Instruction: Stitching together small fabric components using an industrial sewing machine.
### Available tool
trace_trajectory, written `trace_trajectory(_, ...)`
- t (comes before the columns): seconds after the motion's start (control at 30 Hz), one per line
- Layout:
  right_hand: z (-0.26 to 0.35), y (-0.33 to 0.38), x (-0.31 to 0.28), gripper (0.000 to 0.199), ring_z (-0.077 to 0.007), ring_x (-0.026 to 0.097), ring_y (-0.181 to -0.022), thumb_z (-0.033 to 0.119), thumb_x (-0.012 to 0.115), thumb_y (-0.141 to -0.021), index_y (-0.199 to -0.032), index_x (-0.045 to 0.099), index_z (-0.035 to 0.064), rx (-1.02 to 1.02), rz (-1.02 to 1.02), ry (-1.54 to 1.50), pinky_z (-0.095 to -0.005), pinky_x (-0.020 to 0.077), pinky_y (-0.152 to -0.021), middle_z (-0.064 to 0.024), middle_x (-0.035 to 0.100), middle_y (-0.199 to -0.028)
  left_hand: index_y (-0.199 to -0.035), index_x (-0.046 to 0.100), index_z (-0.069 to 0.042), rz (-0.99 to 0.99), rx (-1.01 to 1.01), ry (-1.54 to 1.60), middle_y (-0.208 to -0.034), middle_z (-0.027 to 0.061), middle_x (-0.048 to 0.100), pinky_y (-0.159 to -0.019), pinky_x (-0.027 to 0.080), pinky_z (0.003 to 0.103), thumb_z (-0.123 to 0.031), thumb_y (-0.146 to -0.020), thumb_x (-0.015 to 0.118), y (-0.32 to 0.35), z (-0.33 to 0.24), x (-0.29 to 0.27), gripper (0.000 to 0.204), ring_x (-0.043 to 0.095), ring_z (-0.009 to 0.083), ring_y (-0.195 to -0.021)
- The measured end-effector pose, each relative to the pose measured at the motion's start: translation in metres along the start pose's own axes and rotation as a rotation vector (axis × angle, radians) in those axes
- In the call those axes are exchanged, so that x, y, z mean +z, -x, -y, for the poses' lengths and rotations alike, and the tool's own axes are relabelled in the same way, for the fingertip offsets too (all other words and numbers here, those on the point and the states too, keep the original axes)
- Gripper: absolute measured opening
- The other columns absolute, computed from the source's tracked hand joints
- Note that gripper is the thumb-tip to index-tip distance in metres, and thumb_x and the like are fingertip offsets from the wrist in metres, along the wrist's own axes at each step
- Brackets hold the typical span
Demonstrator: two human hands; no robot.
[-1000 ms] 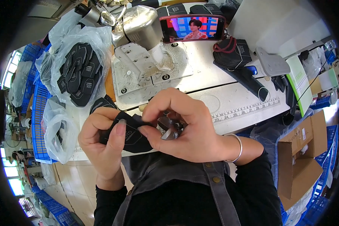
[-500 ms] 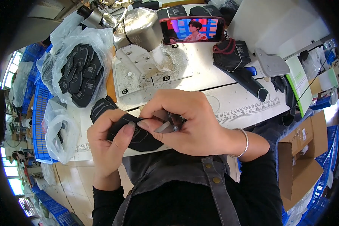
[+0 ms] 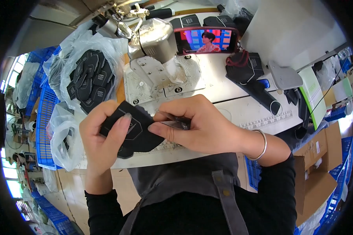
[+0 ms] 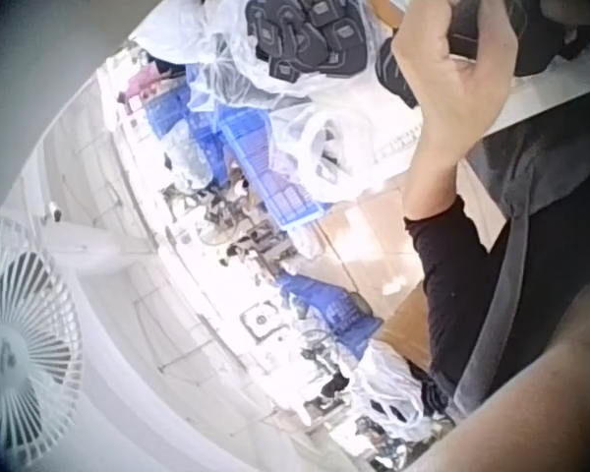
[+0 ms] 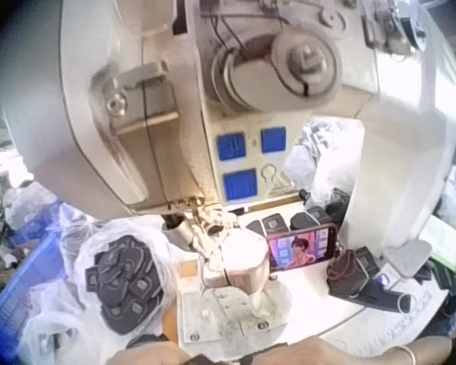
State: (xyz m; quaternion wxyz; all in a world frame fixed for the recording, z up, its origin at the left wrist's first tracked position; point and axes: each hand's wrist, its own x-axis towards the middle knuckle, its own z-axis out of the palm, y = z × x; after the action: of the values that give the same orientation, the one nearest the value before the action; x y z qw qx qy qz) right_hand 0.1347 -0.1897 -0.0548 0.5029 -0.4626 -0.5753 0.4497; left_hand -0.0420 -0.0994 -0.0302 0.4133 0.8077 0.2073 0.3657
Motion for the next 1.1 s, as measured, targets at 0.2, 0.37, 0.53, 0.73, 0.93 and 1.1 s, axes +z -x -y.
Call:
trace_trajectory(0.2,0.015,-0.025,-0.006,0.020,-0.0043,0.034,-0.050,0.011,0.064,-0.077,-0.068,0.052,-0.0022,-0.164,-0.183,0.266,-0.0217,0.0296,-0.044,-0.0012,0.047,-0.053,-0.072,0.055,0.000,0.194,-0.168,0.154,-0.065,-0.0029,0.054,-0.052,0.037,0.017,-0.011,-0.080,0.057,-0.049,0.007,-0.019,0.013,0.046,0.0005,-0.060)
trace_trajectory(0.37,0.017,-0.042,-0.012,0.021,-0.0017,0.039,-0.049,0.014,0.061,-0.080,-0.066,0.054,-0.0001,-0.108,-0.214,0.103,-0.0200,0.0312,-0.044,0.0009,0.049,-0.053,-0.081,0.060,0.001,0.263,-0.248,0.423,-0.071,-0.0005,0.058,-0.060,0.042,0.018,-0.013,-0.079,0.057,-0.077,0.020,-0.021,0.014,0.051,0.0036,-0.064)
trace_trajectory(0.53,0.016,-0.050,-0.016,0.017,-0.0007,0.046,-0.048,0.015,0.058,-0.083,-0.072,0.055,0.0024,-0.138,-0.198,0.033,-0.0145,0.0333,-0.043,-0.0003,0.056,-0.058,-0.086,0.061,0.001,0.181,-0.323,0.532,-0.076,0.0025,0.061,-0.065,0.043,0.020,-0.011,-0.075,0.058,-0.091,0.018,-0.018,0.017,0.055,0.0069,-0.067)
trace_trajectory(0.73,0.018,-0.054,-0.017,0.020,-0.0003,0.044,-0.047,0.015,0.059,-0.082,-0.066,0.056,0.0021,-0.104,-0.212,-0.010,-0.0171,0.0311,-0.043,0.0018,0.052,-0.051,-0.087,0.062,0.000,0.252,-0.349,0.666,-0.078,0.0045,0.062,-0.066,0.045,0.021,-0.008,-0.074,0.058,-0.102,0.026,-0.020,0.016,0.058,0.0084,-0.067)
trace_trajectory(0.93,0.015,-0.056,-0.018,0.021,-0.0001,0.043,-0.046,0.015,0.059,-0.081,-0.066,0.056,0.0021,-0.151,-0.233,0.022,-0.0171,0.0306,-0.042,0.0020,0.052,-0.050,-0.087,0.062,0.000,0.236,-0.309,0.708,-0.078,0.0049,0.062,-0.067,0.046,0.021,-0.006,-0.074,0.057,-0.103,0.029,-0.019,0.015,0.058,0.0088,-0.067)
trace_trajectory(1.1,0.014,-0.055,-0.016,0.020,-0.0002,0.044,-0.047,0.016,0.060,-0.081,-0.067,0.057,0.0014,-0.139,-0.243,-0.001,-0.0169,0.0314,-0.043,0.0017,0.052,-0.052,-0.087,0.061,0.001,0.248,-0.299,0.671,-0.080,0.0053,0.062,-0.067,0.046,0.021,-0.007,-0.075,0.056,-0.102,0.025,-0.019,0.015,0.057,0.0078,-0.069)
